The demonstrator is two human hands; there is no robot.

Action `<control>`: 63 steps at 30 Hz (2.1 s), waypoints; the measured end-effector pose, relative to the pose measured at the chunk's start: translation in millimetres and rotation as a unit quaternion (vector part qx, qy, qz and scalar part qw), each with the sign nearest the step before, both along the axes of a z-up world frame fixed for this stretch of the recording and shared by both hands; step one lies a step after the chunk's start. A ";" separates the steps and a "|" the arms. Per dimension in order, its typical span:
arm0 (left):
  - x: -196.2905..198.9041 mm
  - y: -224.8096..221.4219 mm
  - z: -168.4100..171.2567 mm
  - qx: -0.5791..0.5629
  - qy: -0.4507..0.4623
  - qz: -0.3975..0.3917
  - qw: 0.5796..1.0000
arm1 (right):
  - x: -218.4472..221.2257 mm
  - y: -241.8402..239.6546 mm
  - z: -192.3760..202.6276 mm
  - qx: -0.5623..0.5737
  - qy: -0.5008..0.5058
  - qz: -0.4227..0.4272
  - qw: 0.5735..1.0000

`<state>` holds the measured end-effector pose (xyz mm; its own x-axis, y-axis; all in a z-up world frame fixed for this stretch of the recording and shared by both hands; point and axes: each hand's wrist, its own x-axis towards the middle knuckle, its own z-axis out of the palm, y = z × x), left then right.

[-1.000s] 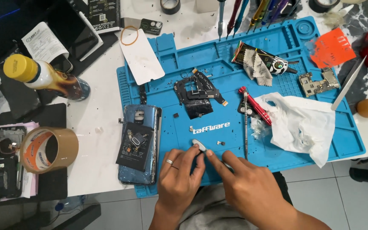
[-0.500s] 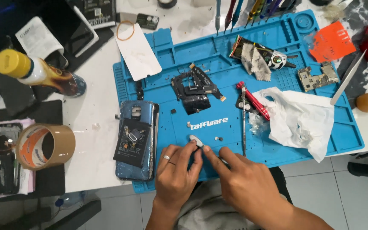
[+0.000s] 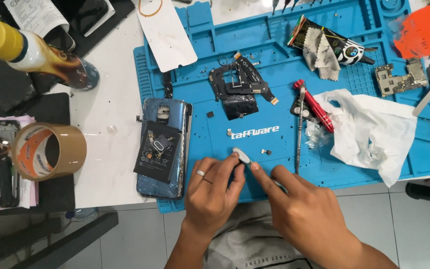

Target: Brushing and cleaning a small motherboard component with a brush and liquid solution.

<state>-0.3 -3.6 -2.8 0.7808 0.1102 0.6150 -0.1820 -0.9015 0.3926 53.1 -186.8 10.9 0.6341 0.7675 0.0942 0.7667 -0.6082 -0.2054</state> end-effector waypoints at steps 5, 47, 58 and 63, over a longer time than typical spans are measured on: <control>-2.7 1.4 -4.8 -0.010 0.012 -0.003 1.000 | -10.6 -25.4 -2.8 -0.025 0.043 -0.012 0.999; -1.1 2.5 0.2 0.003 -0.014 -0.015 1.000 | -0.7 -24.1 -0.5 0.006 0.045 -0.024 0.999; 2.1 2.0 1.7 0.004 -0.019 -0.004 1.000 | -1.9 -34.1 -0.3 -0.005 0.053 -0.003 0.999; 2.2 1.6 1.8 0.014 -0.019 -0.009 1.000 | 12.3 0.3 3.5 0.002 0.005 0.023 1.000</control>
